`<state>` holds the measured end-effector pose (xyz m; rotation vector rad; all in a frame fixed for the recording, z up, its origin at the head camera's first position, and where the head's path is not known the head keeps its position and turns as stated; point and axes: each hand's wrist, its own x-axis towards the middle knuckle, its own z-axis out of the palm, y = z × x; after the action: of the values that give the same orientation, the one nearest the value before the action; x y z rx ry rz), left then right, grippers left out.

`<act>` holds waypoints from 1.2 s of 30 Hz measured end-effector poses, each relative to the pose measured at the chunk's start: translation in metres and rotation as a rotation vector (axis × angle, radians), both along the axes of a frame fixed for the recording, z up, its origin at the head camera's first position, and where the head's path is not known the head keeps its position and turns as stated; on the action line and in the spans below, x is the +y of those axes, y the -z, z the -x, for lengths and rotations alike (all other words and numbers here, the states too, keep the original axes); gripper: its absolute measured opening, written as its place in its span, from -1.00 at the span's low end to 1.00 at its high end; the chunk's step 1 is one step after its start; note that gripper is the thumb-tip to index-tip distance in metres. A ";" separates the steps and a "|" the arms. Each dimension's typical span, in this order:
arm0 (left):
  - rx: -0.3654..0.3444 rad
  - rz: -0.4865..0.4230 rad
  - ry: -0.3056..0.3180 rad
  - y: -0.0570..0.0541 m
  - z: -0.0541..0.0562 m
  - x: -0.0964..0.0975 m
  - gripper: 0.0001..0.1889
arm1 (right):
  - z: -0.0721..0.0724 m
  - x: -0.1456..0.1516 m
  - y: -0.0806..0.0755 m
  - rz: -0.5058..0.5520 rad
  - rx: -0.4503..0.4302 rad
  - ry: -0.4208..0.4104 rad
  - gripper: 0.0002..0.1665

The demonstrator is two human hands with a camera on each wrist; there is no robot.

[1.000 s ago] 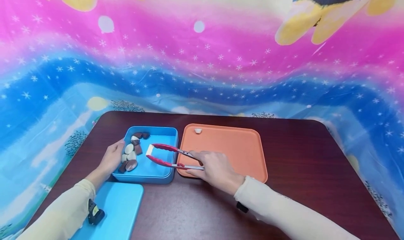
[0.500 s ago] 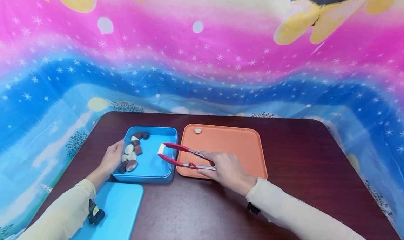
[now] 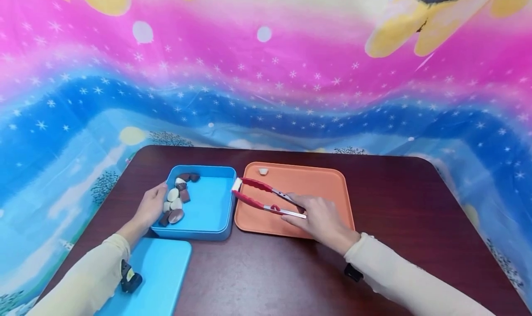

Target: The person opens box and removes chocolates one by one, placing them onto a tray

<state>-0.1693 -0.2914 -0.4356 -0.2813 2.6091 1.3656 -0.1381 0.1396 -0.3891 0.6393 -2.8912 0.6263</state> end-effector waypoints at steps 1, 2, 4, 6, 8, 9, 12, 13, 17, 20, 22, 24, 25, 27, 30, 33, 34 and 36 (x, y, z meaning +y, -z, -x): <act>0.005 0.003 -0.002 0.000 0.000 0.000 -0.27 | 0.001 0.003 0.000 0.005 -0.012 0.008 -0.28; 0.004 0.003 -0.003 0.000 0.000 0.000 -0.27 | 0.001 0.005 0.001 0.010 -0.022 0.016 -0.26; -0.002 -0.003 -0.003 -0.001 0.000 0.000 -0.27 | 0.002 0.011 0.003 0.007 -0.042 0.032 -0.25; -0.005 -0.005 -0.002 0.000 0.000 0.000 -0.27 | 0.003 0.016 0.004 -0.006 -0.051 0.047 -0.25; -0.004 -0.008 -0.001 0.000 0.000 0.001 -0.28 | 0.004 0.023 0.006 -0.022 -0.046 0.061 -0.26; -0.001 -0.007 0.000 0.000 0.001 0.002 -0.28 | 0.004 0.026 0.007 -0.030 -0.043 0.069 -0.26; 0.004 -0.005 -0.001 0.000 0.002 0.003 -0.28 | 0.006 0.034 0.008 -0.044 -0.036 0.088 -0.25; 0.002 -0.007 -0.002 0.000 0.002 0.003 -0.28 | 0.007 0.037 0.009 -0.047 -0.037 0.093 -0.24; -0.009 -0.008 -0.002 0.000 0.003 0.003 -0.28 | 0.011 0.047 0.011 -0.057 -0.057 0.106 -0.23; -0.008 -0.007 0.001 0.000 0.003 0.002 -0.28 | 0.014 0.052 0.012 -0.061 -0.071 0.117 -0.23; -0.012 -0.012 -0.001 0.001 0.003 0.001 -0.28 | 0.016 0.055 0.013 -0.064 -0.075 0.122 -0.23; -0.012 -0.016 -0.006 0.001 0.002 0.001 -0.27 | 0.019 0.056 0.015 -0.067 -0.073 0.122 -0.24; -0.014 -0.022 -0.009 0.001 0.002 0.001 -0.27 | 0.020 0.057 0.015 -0.069 -0.071 0.120 -0.23; -0.019 -0.039 -0.007 0.002 0.000 0.001 -0.28 | 0.023 0.057 0.018 -0.073 -0.074 0.119 -0.23; -0.022 -0.047 -0.009 0.003 -0.002 0.000 -0.27 | 0.027 0.058 0.022 -0.081 -0.083 0.128 -0.22; -0.021 -0.054 -0.007 0.004 -0.002 0.001 -0.29 | 0.033 0.059 0.025 -0.084 -0.092 0.139 -0.25; -0.019 -0.053 -0.009 0.004 -0.002 0.001 -0.29 | 0.035 0.059 0.026 -0.086 -0.093 0.141 -0.26; -0.012 -0.052 -0.003 0.004 -0.003 0.001 -0.29 | 0.038 0.058 0.027 -0.085 -0.097 0.144 -0.29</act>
<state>-0.1663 -0.2908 -0.4397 -0.2848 2.5608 1.4255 -0.1759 0.1981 -0.4157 0.4163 -3.0339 0.5321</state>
